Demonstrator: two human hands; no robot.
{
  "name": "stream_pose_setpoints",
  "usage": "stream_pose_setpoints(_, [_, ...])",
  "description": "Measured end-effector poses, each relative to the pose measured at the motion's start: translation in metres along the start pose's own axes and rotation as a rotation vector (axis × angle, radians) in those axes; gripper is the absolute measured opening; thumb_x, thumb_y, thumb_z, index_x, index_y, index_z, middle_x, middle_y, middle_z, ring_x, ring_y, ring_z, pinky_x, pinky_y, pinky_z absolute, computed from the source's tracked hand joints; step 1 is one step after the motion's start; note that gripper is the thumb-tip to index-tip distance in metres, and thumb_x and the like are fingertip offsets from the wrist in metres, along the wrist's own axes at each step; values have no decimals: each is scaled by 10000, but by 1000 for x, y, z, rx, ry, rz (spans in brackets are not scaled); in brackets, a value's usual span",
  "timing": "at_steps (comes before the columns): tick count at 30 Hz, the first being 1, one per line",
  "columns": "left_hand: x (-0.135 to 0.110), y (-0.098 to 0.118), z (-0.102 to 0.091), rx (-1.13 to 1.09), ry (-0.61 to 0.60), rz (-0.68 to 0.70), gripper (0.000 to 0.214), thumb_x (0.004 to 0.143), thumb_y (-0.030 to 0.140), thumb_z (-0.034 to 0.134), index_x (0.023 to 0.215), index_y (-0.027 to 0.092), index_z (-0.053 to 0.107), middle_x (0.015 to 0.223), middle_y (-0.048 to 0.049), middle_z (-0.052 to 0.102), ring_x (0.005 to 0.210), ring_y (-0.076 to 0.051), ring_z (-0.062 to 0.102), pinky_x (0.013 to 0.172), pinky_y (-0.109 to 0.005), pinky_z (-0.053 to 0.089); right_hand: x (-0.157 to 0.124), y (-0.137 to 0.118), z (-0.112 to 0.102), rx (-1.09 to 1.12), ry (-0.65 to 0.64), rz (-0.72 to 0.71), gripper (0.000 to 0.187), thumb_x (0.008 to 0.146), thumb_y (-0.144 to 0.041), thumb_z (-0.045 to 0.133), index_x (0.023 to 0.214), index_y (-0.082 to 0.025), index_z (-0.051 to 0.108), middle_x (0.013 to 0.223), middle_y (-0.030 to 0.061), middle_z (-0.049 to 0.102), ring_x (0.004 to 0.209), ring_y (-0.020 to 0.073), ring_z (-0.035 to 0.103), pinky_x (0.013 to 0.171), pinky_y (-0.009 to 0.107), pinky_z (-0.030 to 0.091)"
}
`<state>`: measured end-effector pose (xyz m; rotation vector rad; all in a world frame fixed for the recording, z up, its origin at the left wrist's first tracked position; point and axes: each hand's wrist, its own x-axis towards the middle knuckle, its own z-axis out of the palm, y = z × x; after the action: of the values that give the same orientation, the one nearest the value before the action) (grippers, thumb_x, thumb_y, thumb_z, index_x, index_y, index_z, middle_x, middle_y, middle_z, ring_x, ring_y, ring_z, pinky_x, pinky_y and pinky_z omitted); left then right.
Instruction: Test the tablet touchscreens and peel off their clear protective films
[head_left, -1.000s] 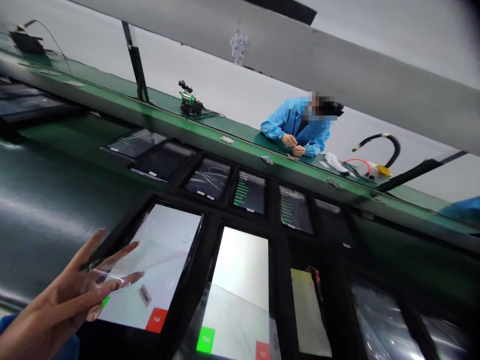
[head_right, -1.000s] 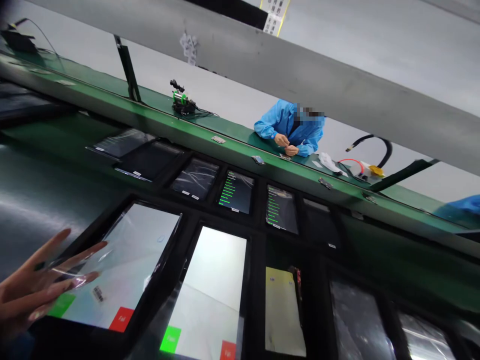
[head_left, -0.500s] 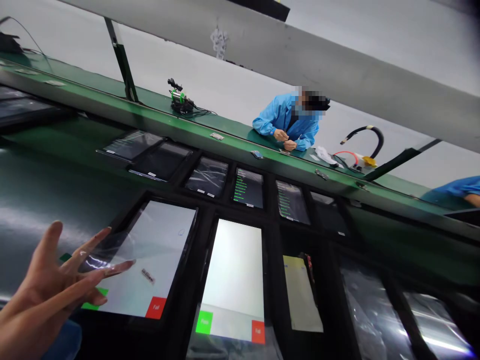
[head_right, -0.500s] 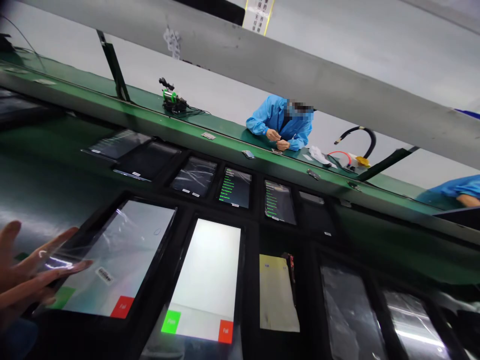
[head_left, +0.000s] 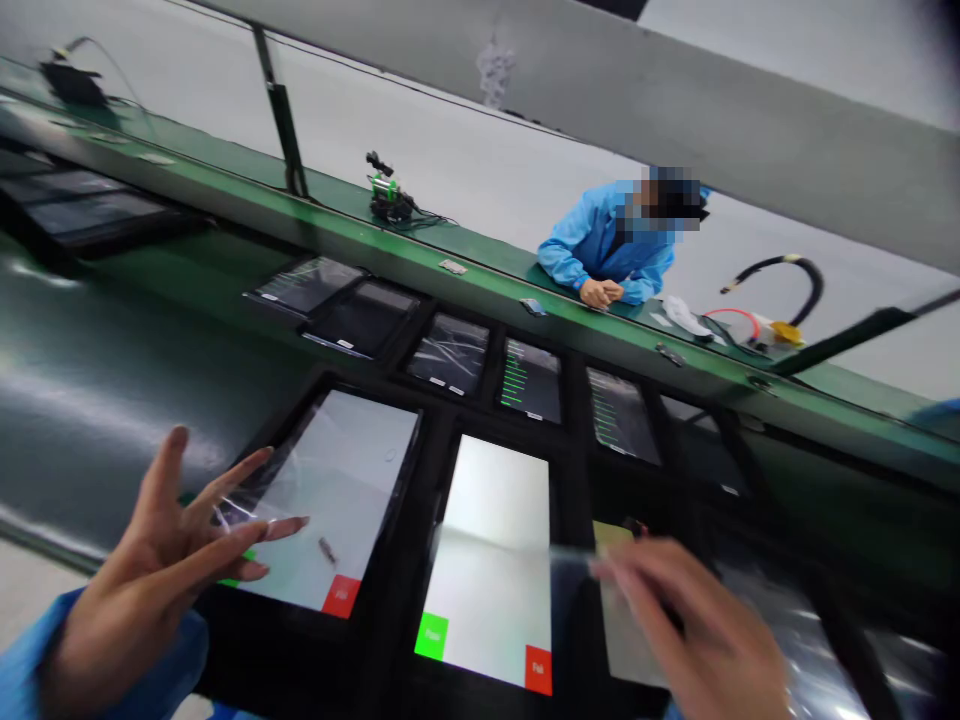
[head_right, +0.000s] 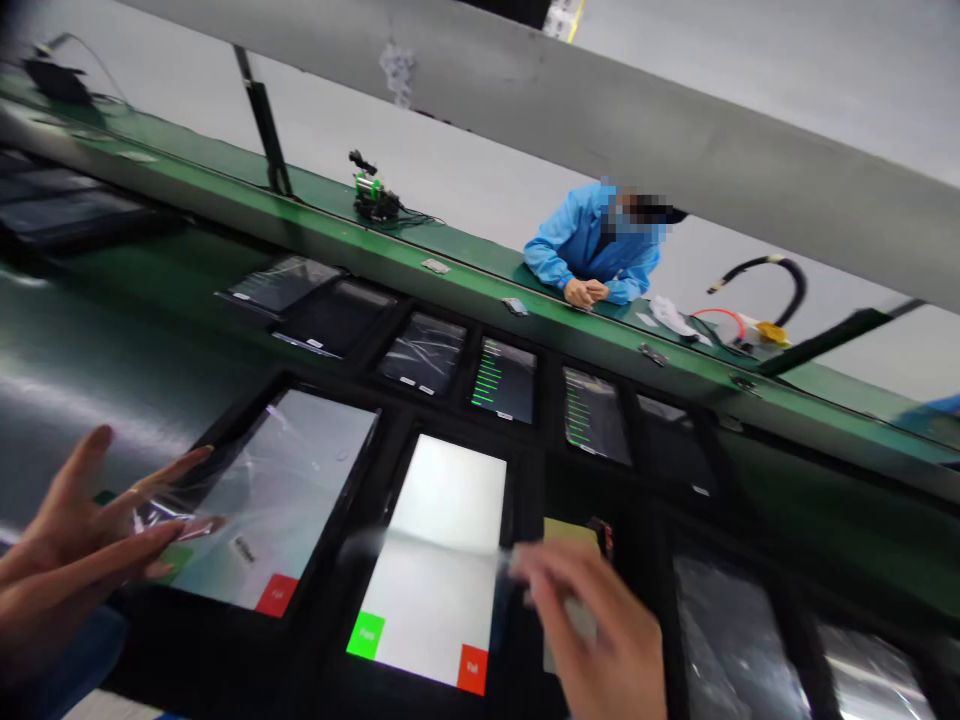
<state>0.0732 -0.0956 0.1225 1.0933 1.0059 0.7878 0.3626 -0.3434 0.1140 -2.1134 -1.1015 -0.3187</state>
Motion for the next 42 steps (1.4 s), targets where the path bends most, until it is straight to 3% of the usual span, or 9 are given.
stream_pose_setpoints(4, [-6,-4,-1,-65,2,-4,1198,569,394,904,1403,555,59,1448,-98,355,831,-302,693,599,-258,607,38,-9,58,-138,24,75,661,911,-610,349,1292,-95,512,1193,237,597,902,348,675,567,397,593])
stream_pose_setpoints(9, [0,-19,-17,-193,-113,74,1142,711,342,819,1383,566,-77,1524,-174,106,848,-317,688,627,-288,624,24,-64,95,-50,-202,-747,504,944,-320,423,1399,-111,366,1383,120,481,1245,278,492,897,442,535])
stream_pose_setpoints(12, [0,-31,-25,-209,-192,147,1129,733,321,797,1359,597,-101,1526,-176,39,815,-319,692,568,-305,628,6,-100,112,0,-315,-981,526,907,-302,461,1366,-57,390,1381,130,477,1282,258,448,945,471,500])
stream_pose_setpoints(17, [-11,-37,-37,-207,-272,72,1067,785,328,746,1365,586,-111,1521,-154,94,871,-307,686,534,-274,621,-12,-149,156,53,-221,-970,450,921,-185,433,1346,-41,402,1357,254,461,1278,342,441,917,614,471])
stream_pose_setpoints(21, [-18,-34,-57,-17,-338,100,935,872,314,612,1384,549,-134,1514,-133,149,808,-233,689,488,-270,607,-15,-164,172,201,-94,-995,328,919,-38,412,1232,-63,506,1187,189,621,1154,249,571,1018,535,433])
stream_pose_setpoints(25, [-12,-38,-86,834,91,566,328,961,228,434,1272,312,496,1152,-73,518,699,-134,584,571,-261,521,-22,-160,168,202,-129,-960,360,920,-26,418,1273,-4,485,1142,154,653,1153,224,574,1021,392,478])
stream_pose_setpoints(28, [-5,-46,-98,1209,207,839,208,947,141,445,984,218,634,897,-55,544,796,-186,501,693,-322,445,-35,-158,167,158,-178,-892,442,940,-56,387,1382,-51,398,1240,152,599,1220,259,512,941,354,544])
stream_pose_setpoints(32, [0,-56,-92,1310,104,877,260,937,99,381,952,193,623,927,-72,558,828,-212,487,741,-387,368,-47,-159,168,110,-205,-899,473,964,-75,309,1438,-66,316,1244,170,588,1212,294,506,928,379,552])
stream_pose_setpoints(42, [11,-70,-73,1665,218,1051,277,927,3,377,855,109,623,989,-102,663,945,-220,563,881,-403,348,-32,-159,156,110,-211,-860,530,930,19,291,1452,-69,264,1218,124,615,1182,210,544,954,308,532])
